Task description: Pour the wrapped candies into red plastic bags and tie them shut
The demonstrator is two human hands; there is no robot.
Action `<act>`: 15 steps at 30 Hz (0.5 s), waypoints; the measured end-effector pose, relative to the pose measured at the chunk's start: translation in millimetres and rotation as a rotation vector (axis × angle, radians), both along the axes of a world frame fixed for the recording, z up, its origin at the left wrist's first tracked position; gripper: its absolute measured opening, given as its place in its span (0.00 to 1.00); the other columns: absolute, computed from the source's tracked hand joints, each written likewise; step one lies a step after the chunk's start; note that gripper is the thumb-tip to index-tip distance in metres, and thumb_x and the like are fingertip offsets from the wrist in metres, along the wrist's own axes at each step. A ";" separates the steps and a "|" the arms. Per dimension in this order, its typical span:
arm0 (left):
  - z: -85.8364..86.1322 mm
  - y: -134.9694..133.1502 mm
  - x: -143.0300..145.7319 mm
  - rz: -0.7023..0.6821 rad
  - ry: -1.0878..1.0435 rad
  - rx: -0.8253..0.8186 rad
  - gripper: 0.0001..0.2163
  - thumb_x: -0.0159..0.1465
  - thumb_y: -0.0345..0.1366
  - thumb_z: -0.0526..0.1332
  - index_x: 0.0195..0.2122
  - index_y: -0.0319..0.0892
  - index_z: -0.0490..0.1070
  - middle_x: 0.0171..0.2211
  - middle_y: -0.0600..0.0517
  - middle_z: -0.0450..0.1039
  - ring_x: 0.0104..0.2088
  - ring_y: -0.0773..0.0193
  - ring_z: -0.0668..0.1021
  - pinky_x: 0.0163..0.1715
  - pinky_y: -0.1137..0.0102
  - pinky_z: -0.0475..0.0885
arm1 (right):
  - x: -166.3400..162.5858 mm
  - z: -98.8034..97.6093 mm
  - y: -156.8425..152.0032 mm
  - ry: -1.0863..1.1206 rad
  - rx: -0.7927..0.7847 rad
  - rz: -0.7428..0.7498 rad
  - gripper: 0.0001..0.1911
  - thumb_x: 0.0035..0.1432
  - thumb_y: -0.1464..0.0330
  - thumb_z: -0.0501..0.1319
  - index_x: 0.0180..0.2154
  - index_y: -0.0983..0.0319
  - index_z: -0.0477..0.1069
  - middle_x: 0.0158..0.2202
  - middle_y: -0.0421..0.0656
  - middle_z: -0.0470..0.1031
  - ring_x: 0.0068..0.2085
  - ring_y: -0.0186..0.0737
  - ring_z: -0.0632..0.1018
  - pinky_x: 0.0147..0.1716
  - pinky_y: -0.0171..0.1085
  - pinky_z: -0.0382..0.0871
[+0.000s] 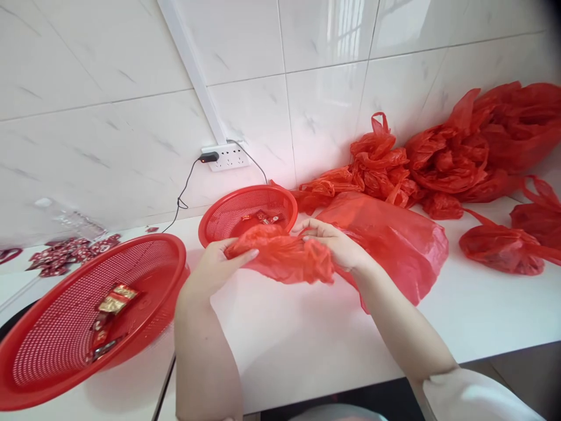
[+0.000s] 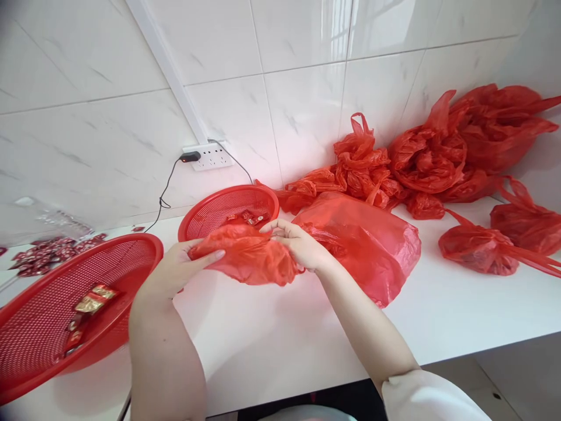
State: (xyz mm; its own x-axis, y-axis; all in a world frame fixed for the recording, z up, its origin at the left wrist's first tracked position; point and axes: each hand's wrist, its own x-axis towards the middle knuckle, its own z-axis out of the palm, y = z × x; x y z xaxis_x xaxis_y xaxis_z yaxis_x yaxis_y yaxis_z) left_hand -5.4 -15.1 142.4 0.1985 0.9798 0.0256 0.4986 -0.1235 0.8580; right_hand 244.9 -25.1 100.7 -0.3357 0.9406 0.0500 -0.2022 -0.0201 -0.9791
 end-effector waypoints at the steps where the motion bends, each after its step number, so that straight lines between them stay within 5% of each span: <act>1: 0.4 -0.6 -4.7 -0.052 0.011 -0.057 0.13 0.52 0.44 0.70 0.36 0.43 0.80 0.32 0.48 0.80 0.36 0.52 0.81 0.33 0.64 0.76 | 1.9 -0.9 1.6 0.012 -0.004 0.015 0.10 0.54 0.67 0.62 0.40 0.59 0.70 0.34 0.41 0.77 0.30 0.35 0.76 0.29 0.35 0.71; 6: -1.6 -3.3 -12.9 -0.081 0.053 -0.122 0.12 0.54 0.47 0.68 0.26 0.42 0.77 0.25 0.51 0.76 0.28 0.58 0.77 0.25 0.69 0.70 | 9.9 -5.0 10.0 -0.130 0.158 -0.053 0.05 0.53 0.68 0.63 0.34 0.61 0.71 0.35 0.42 0.77 0.35 0.39 0.77 0.34 0.37 0.71; 11: -3.6 -8.6 9.7 0.036 0.252 0.062 0.21 0.55 0.51 0.64 0.16 0.43 0.60 0.16 0.56 0.57 0.18 0.68 0.62 0.18 0.71 0.53 | 15.7 23.9 -21.3 -0.366 0.580 -0.547 0.08 0.64 0.65 0.56 0.40 0.58 0.73 0.41 0.44 0.77 0.44 0.42 0.76 0.46 0.41 0.69; 13: -4.5 -13.8 25.4 -0.012 0.250 0.120 0.23 0.58 0.50 0.62 0.15 0.43 0.55 0.16 0.57 0.52 0.18 0.69 0.58 0.18 0.71 0.49 | 7.8 32.4 -42.1 -0.432 0.700 -0.481 0.09 0.66 0.67 0.53 0.41 0.56 0.72 0.41 0.43 0.77 0.44 0.42 0.76 0.45 0.41 0.69; 15: -4.8 -19.5 38.3 -0.060 0.217 0.163 0.24 0.60 0.48 0.60 0.15 0.43 0.50 0.17 0.57 0.47 0.18 0.70 0.54 0.18 0.71 0.47 | -6.2 27.5 -54.9 -0.588 0.688 -0.262 0.10 0.66 0.71 0.52 0.39 0.56 0.71 0.37 0.43 0.77 0.36 0.41 0.76 0.38 0.40 0.70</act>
State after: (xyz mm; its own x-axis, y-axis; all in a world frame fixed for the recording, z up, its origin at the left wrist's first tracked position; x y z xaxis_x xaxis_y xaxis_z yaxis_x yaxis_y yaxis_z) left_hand 32.9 -34.6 137.6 0.2739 0.9526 0.1323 0.6562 -0.2856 0.6985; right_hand 238.7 -80.0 128.2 -0.2658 0.8166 0.5124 0.4117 0.5768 -0.7056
